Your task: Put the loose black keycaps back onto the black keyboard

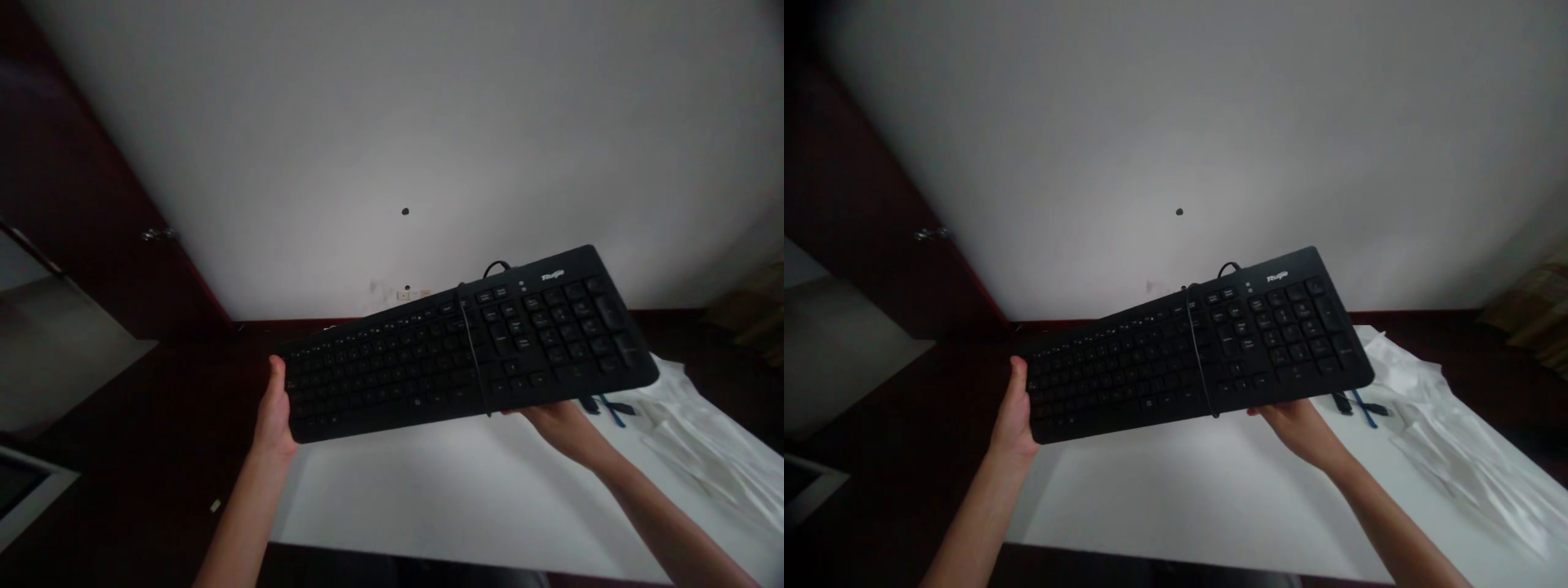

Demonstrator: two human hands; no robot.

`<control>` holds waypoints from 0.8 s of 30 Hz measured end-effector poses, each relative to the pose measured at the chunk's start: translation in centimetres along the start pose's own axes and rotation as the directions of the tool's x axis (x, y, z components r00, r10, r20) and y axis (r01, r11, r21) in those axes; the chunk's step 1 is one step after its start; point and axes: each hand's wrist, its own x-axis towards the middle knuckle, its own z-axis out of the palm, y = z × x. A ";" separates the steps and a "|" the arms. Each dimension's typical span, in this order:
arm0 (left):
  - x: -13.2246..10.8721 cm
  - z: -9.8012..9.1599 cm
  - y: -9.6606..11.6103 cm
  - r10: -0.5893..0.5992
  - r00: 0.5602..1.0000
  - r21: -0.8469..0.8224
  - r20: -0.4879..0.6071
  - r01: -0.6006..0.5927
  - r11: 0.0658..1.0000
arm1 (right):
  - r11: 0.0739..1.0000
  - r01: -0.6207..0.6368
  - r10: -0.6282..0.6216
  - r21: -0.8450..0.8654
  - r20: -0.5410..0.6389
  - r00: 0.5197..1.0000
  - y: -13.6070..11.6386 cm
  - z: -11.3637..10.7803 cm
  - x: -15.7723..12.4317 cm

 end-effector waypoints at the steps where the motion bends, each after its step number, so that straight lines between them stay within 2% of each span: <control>1: -0.1 0.1 0.1 0.013 1.000 -0.007 0.002 -0.013 1.000 | 1.000 -0.011 0.011 0.004 0.002 1.000 -0.5 -0.2 -0.4; 4: -0.2 0.6 0.2 0.021 1.000 -0.025 0.017 -0.021 0.999 | 0.973 -0.078 0.094 -0.219 0.062 0.994 -0.9 -1.8 -1.9; 6: -0.1 1.0 0.0 0.009 0.999 -0.037 0.031 -0.008 0.999 | 0.878 -0.138 0.182 -0.458 0.054 0.982 0.0 -3.5 -3.0; 8: 0.1 1.3 -0.3 -0.001 0.999 -0.046 0.042 0.003 0.999 | 0.738 -0.233 0.173 -0.634 -0.156 0.973 1.5 -4.9 -3.8; 9: 0.3 1.4 -0.4 -0.006 0.999 -0.049 0.051 0.008 0.999 | 0.695 -0.271 0.134 -0.666 -0.250 0.959 2.3 -5.3 -3.8; 10: 0.4 1.6 -0.6 -0.009 0.998 -0.052 0.062 0.012 0.999 | 0.683 -0.278 0.075 -0.675 -0.313 0.947 3.0 -5.3 -3.6; 11: 0.5 1.8 -0.7 -0.015 0.997 -0.053 0.071 0.018 0.998 | 0.698 -0.242 0.017 -0.673 -0.323 0.946 3.6 -5.0 -3.2; 13: 0.7 2.2 -1.0 -0.031 0.996 -0.050 0.085 0.035 0.998 | 0.753 -0.025 -0.102 -0.658 -0.153 0.983 4.2 -3.2 -1.7; 15: 0.6 2.8 -1.2 -0.041 0.995 -0.039 0.089 0.045 0.998 | 0.770 0.122 -0.172 -0.626 -0.020 0.985 4.1 -0.6 -0.1; 18: 0.3 3.6 -1.2 -0.035 0.996 -0.015 0.077 0.036 0.999 | 0.754 0.162 -0.168 -0.636 0.052 0.985 3.2 3.2 1.3; 21: 0.1 4.3 -0.8 -0.003 0.998 -0.005 0.062 0.003 1.000 | 0.753 0.231 -0.111 -0.616 0.226 0.968 2.2 5.9 0.2; 24: 0.5 4.6 -0.2 0.039 0.998 -0.001 0.056 -0.039 0.999 | 0.792 0.351 -0.177 -0.499 0.363 0.915 1.3 7.6 -3.1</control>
